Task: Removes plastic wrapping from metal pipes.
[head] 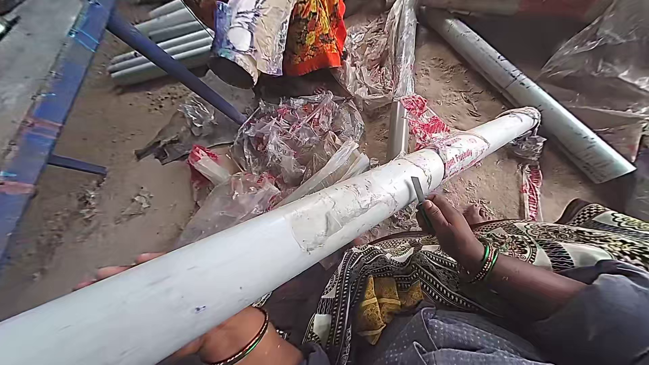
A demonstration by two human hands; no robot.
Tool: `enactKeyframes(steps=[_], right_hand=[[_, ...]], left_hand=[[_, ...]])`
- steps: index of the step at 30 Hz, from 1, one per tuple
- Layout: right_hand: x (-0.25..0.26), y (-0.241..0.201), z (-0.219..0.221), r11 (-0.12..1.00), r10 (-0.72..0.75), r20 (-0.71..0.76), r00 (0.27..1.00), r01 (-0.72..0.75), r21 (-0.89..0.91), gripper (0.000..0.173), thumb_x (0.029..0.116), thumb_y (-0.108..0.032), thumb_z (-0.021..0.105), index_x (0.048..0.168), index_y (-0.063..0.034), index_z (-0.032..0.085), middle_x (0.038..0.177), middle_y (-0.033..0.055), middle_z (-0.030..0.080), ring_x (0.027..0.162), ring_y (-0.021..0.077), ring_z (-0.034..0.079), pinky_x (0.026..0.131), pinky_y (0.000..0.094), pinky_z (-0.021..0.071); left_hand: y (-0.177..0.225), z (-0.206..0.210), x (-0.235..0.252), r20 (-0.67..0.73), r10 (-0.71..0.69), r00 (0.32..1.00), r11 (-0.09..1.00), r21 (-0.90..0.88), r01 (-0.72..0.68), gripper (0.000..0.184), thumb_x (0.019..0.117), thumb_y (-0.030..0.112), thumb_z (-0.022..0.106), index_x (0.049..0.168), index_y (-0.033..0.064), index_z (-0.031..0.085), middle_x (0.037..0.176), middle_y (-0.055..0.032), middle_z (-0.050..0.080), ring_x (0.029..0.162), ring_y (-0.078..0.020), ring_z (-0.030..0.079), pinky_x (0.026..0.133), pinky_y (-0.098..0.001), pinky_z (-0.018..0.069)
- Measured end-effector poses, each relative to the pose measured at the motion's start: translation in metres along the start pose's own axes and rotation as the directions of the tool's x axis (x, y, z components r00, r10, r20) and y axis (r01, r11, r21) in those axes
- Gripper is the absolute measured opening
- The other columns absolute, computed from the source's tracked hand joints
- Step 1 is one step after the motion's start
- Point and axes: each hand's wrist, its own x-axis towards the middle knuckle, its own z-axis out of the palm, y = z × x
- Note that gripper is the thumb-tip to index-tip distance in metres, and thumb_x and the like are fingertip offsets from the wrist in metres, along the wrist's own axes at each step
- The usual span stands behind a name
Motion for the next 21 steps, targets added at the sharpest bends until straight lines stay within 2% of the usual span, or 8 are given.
enactKeyframes(steps=[3, 4, 6, 7, 10, 13, 16, 21], right_hand=[[-0.007, -0.004, 0.011, 0.999, 0.047, 0.062, 0.997, -0.046, -0.011, 0.031, 0.1102, -0.020, 0.035, 0.113, 0.0018, 0.056, 0.074, -0.0063, 0.056, 0.064, -0.0017, 0.056, 0.066, 0.0187, 0.0503], [-0.010, -0.006, 0.016, 0.999, 0.047, 0.073, 0.996, -0.046, -0.018, 0.029, 0.1102, -0.021, 0.036, 0.111, -0.0003, 0.056, 0.073, -0.0068, 0.057, 0.064, -0.0018, 0.057, 0.065, 0.0186, 0.0509], [-0.017, -0.012, 0.023, 0.999, 0.041, 0.095, 0.995, -0.037, -0.040, 0.030, 0.1099, -0.023, 0.038, 0.111, -0.0008, 0.058, 0.074, -0.0051, 0.060, 0.064, 0.0008, 0.060, 0.065, 0.0212, 0.0530], [-0.019, -0.014, 0.025, 0.998, 0.041, 0.106, 0.993, -0.036, -0.045, 0.031, 0.1100, -0.023, 0.038, 0.112, -0.0004, 0.059, 0.075, -0.0038, 0.062, 0.065, 0.0023, 0.062, 0.066, 0.0227, 0.0541], [-0.021, -0.021, 0.028, 0.998, 0.032, 0.124, 0.992, -0.025, -0.056, 0.030, 0.1104, -0.022, 0.037, 0.111, -0.0006, 0.059, 0.075, -0.0026, 0.063, 0.065, 0.0035, 0.064, 0.067, 0.0241, 0.0563], [-0.018, -0.024, 0.023, 0.999, 0.004, 0.086, 0.996, 0.000, -0.049, 0.031, 0.1104, -0.021, 0.037, 0.114, 0.0013, 0.058, 0.074, -0.0032, 0.063, 0.064, 0.0020, 0.063, 0.066, 0.0224, 0.0550], [-0.009, -0.025, 0.020, 0.998, 0.047, 0.032, 0.998, -0.045, -0.053, 0.030, 0.1114, -0.019, 0.035, 0.115, 0.0013, 0.056, 0.072, -0.0052, 0.062, 0.064, 0.0004, 0.063, 0.066, 0.0205, 0.0551], [-0.012, -0.027, 0.025, 0.975, 0.019, 0.127, 0.992, 0.010, -0.223, 0.033, 0.1109, -0.023, 0.037, 0.116, 0.0006, 0.060, 0.076, 0.0022, 0.064, 0.066, 0.0088, 0.066, 0.067, 0.0289, 0.0559]], left_hand=[[0.006, -0.015, 0.005, 0.153, -0.008, 0.988, 0.997, 0.080, -0.005, 0.043, 0.0908, 0.022, 0.067, 0.105, -0.0173, 0.060, 0.104, -0.0213, 0.071, 0.108, -0.0246, 0.069, 0.093, -0.0332, 0.0558], [0.007, -0.015, 0.005, 0.117, 0.005, 0.993, 0.992, 0.126, -0.020, 0.035, 0.0949, 0.016, 0.058, 0.110, -0.0149, 0.052, 0.107, -0.0198, 0.067, 0.111, -0.0239, 0.066, 0.096, -0.0340, 0.0545], [0.001, 0.020, -0.006, -0.236, 0.109, 0.966, 0.989, 0.124, -0.081, 0.025, 0.0910, -0.006, 0.055, 0.107, -0.0249, 0.051, 0.096, -0.0272, 0.066, 0.098, -0.0297, 0.068, 0.087, -0.0361, 0.0570], [0.000, 0.029, -0.008, -0.277, 0.119, 0.954, 0.985, 0.152, -0.079, 0.024, 0.0912, -0.008, 0.052, 0.108, -0.0256, 0.049, 0.095, -0.0271, 0.065, 0.097, -0.0289, 0.068, 0.086, -0.0350, 0.0571], [0.002, 0.024, -0.009, -0.193, 0.065, 0.979, 0.993, 0.109, -0.045, 0.032, 0.0928, 0.003, 0.056, 0.108, -0.0250, 0.050, 0.097, -0.0268, 0.067, 0.100, -0.0287, 0.069, 0.087, -0.0351, 0.0572], [0.005, -0.014, 0.000, -0.043, 0.040, 0.998, 0.997, 0.061, -0.038, 0.054, 0.0942, 0.025, 0.063, 0.113, -0.0242, 0.052, 0.106, -0.0263, 0.067, 0.107, -0.0290, 0.068, 0.093, -0.0371, 0.0549], [0.003, -0.020, 0.007, -0.025, 0.105, 0.994, 0.992, 0.079, -0.103, 0.049, 0.0932, 0.023, 0.063, 0.108, -0.0235, 0.054, 0.100, -0.0260, 0.068, 0.102, -0.0293, 0.069, 0.090, -0.0372, 0.0566], [0.002, -0.018, 0.007, -0.069, 0.126, 0.990, 0.988, 0.100, -0.119, 0.044, 0.0926, 0.017, 0.061, 0.106, -0.0246, 0.053, 0.098, -0.0271, 0.067, 0.100, -0.0309, 0.070, 0.088, -0.0385, 0.0573]])
